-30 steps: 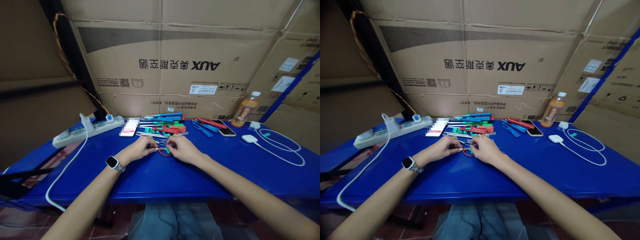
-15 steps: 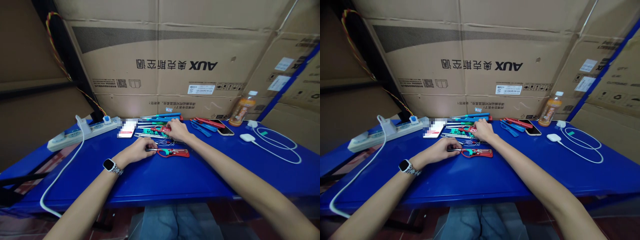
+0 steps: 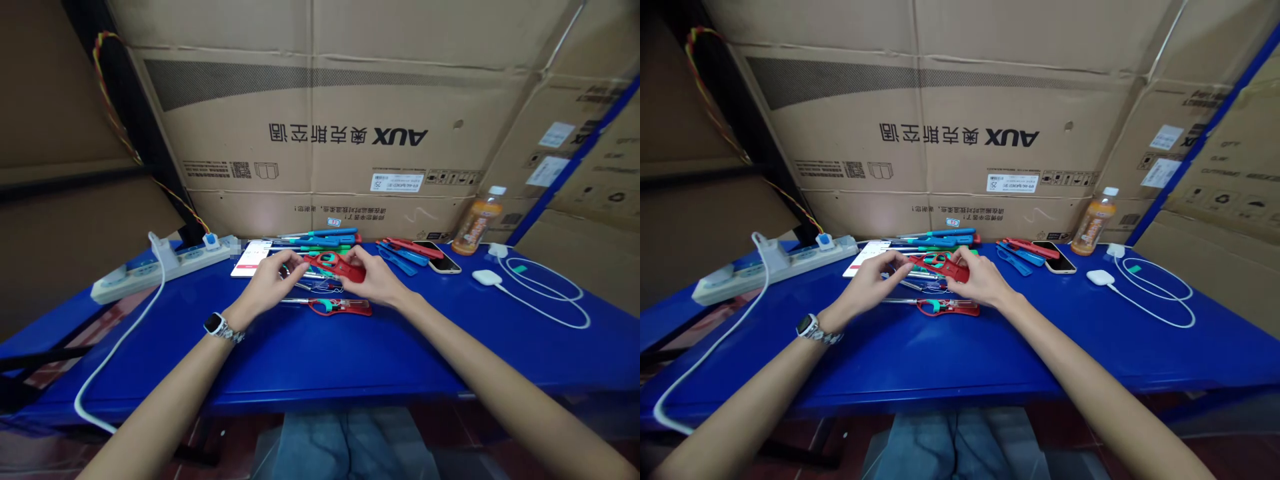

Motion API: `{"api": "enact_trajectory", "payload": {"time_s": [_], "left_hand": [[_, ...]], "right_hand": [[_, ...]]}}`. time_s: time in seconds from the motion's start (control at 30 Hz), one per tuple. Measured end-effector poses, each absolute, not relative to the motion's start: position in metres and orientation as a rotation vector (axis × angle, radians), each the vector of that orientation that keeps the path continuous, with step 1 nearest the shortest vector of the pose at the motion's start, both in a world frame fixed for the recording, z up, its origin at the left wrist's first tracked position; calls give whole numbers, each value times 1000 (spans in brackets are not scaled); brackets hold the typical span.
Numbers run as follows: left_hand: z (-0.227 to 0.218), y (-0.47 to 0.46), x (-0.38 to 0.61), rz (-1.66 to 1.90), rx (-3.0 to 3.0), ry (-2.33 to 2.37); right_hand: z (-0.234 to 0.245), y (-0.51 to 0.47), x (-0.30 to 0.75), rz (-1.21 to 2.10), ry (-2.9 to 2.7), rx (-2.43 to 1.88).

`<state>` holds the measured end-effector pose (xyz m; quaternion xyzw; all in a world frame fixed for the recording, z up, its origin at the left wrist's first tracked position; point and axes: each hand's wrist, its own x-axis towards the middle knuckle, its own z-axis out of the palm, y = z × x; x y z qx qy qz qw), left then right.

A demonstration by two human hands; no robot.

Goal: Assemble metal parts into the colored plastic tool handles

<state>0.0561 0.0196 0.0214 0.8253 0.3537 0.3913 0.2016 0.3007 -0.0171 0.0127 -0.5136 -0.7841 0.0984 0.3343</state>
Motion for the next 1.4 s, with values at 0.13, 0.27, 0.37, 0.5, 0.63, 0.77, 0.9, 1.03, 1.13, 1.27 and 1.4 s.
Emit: {"api": "enact_trajectory", "payload": {"time_s": [0.13, 0.27, 0.37, 0.5, 0.63, 0.77, 0.9, 1.03, 1.13, 1.27, 1.4], "left_hand": [[30, 29, 73, 882, 2179, 848], [27, 38, 77, 707, 2020, 732], [22, 38, 70, 723, 1957, 726], [21, 36, 60, 719, 1955, 718], [19, 37, 55, 694, 1933, 682], [15, 39, 51, 567, 1970, 704], [12, 40, 49, 561, 2081, 780], [11, 41, 49, 575, 2144, 820], [11, 41, 48, 562, 2203, 824], [11, 39, 47, 498, 2252, 808], [11, 32, 52, 441, 2323, 757]], "right_hand": [[9, -33, 301, 304, -2090, -1301], [9, -39, 298, 234, -2108, -1330], [7, -43, 296, 202, -2114, -1373], [3, -45, 296, 300, -2144, -1357], [0, -44, 301, 353, -2130, -1282], [0, -45, 308, 347, -2156, -1240], [-4, -47, 309, 283, -2261, -1283], [-10, -48, 306, 264, -2319, -1329], [-11, -48, 304, 263, -2330, -1362], [-12, -48, 303, 274, -2343, -1368], [-14, -47, 303, 293, -2322, -1377]]}}
